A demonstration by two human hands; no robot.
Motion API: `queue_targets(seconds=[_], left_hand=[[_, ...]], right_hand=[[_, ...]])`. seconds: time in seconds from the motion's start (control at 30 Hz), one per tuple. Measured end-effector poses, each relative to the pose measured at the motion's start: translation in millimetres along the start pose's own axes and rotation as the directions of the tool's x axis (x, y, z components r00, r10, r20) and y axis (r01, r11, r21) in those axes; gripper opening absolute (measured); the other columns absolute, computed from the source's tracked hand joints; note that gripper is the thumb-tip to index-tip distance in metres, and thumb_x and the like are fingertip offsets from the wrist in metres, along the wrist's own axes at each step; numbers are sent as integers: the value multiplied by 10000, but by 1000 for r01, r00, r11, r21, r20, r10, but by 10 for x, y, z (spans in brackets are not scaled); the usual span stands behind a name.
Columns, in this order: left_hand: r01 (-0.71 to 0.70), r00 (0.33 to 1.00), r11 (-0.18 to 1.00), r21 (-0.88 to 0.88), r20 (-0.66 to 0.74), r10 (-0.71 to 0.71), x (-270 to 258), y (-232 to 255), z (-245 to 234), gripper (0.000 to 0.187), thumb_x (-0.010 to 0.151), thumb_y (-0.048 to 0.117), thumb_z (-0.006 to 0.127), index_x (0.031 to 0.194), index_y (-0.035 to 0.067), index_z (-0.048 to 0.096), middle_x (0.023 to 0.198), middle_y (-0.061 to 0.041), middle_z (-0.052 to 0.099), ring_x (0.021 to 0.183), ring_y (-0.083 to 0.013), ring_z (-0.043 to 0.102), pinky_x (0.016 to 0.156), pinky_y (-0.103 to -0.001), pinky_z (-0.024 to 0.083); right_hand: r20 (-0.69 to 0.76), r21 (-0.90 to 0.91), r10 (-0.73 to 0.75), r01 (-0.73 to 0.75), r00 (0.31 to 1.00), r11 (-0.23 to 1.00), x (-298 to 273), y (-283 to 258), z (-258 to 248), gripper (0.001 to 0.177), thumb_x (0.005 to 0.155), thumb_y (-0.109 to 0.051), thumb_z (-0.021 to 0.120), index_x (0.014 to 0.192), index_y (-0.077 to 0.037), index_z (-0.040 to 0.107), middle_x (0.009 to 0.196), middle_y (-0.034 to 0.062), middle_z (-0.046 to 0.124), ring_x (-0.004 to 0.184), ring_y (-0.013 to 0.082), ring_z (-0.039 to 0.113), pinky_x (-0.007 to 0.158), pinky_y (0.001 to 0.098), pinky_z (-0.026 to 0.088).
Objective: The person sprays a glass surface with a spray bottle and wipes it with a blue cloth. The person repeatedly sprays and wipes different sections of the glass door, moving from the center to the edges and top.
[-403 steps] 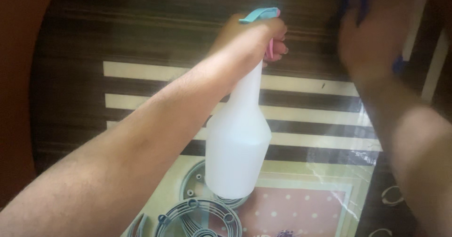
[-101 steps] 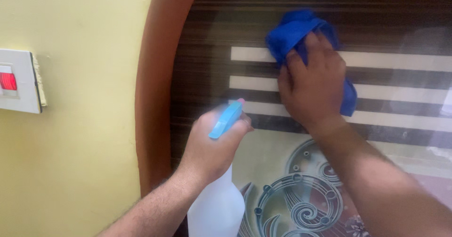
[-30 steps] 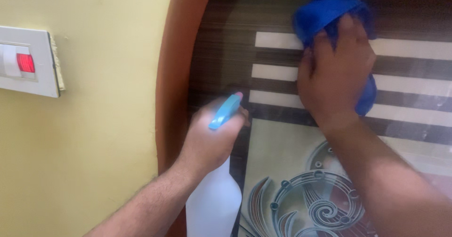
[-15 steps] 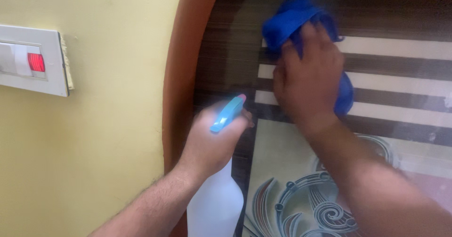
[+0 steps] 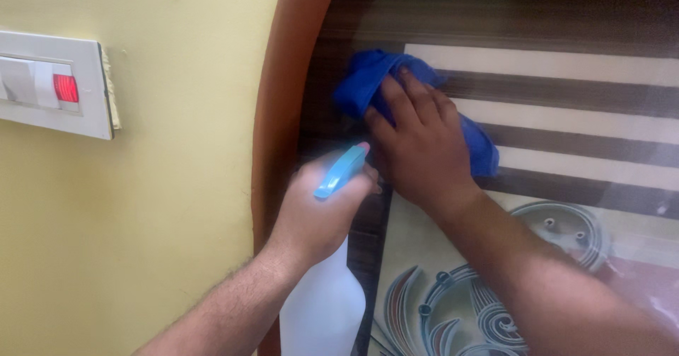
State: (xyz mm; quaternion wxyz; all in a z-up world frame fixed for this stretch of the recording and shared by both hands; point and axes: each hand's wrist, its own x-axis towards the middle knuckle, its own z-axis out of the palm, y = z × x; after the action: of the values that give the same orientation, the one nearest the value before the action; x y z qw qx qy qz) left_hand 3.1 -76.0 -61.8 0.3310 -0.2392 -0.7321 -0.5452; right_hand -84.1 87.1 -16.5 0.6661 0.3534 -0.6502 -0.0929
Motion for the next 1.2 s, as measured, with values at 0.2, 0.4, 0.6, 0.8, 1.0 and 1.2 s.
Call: queue_targets(seconds=[0.2,0.4,0.6,0.8,1.0,1.2], left_hand=[[-28,999,999,22,22,28,4,3,10,258,914,233,563,941,40,733,875,-91,759,883,-182,757,855,-307,588],[-39,999,997,-60,-10,38,-10,1,73,243,881,207,592,947,22,734,869,-101,770,860,-206,753,846,-326,580],[33,999,999,-18,-19,-33,-27,37,104,240,875,228,603,956,43,731,866,-90,773,852,-196,750,820,-331,573],[48,999,999,10,14,-48,-28,63,202,242,869,216,578,902,38,739,866,-94,770,867,-208,746,830,-332,569],[-24,1000,999,-23,17,25,-31,105,321,259,870,233,569,911,37,733,869,-90,772,866,-204,753,831,-332,574],[82,995,997,-9,65,-81,-6,193,478,259,871,240,573,897,50,747,826,-89,758,829,-207,742,792,-333,572]], right_hand=[[-1,36,-53,53,999,998,-41,1,-37,382,881,-346,751,1197,-130,741,1443,185,560,1391,376,494,1109,564,408],[20,33,-47,46,999,998,-129,52,-119,362,857,-315,756,1175,-141,746,1442,169,574,1393,364,514,1124,550,413],[24,24,7,-8,1000,1000,-206,128,-177,365,883,-276,766,1217,-132,741,1454,169,566,1406,364,509,1128,545,413],[48,-126,91,-84,995,988,-346,332,-220,348,883,-231,764,1216,-133,737,1439,189,564,1397,387,517,1126,582,401],[-11,-114,137,-137,991,984,-530,638,-303,343,950,-199,733,1281,-108,724,1501,195,542,1431,420,508,1147,586,406],[-57,-183,138,-146,989,972,-677,864,-396,285,954,-188,728,1229,-111,716,1480,190,545,1400,404,519,1132,569,421]])
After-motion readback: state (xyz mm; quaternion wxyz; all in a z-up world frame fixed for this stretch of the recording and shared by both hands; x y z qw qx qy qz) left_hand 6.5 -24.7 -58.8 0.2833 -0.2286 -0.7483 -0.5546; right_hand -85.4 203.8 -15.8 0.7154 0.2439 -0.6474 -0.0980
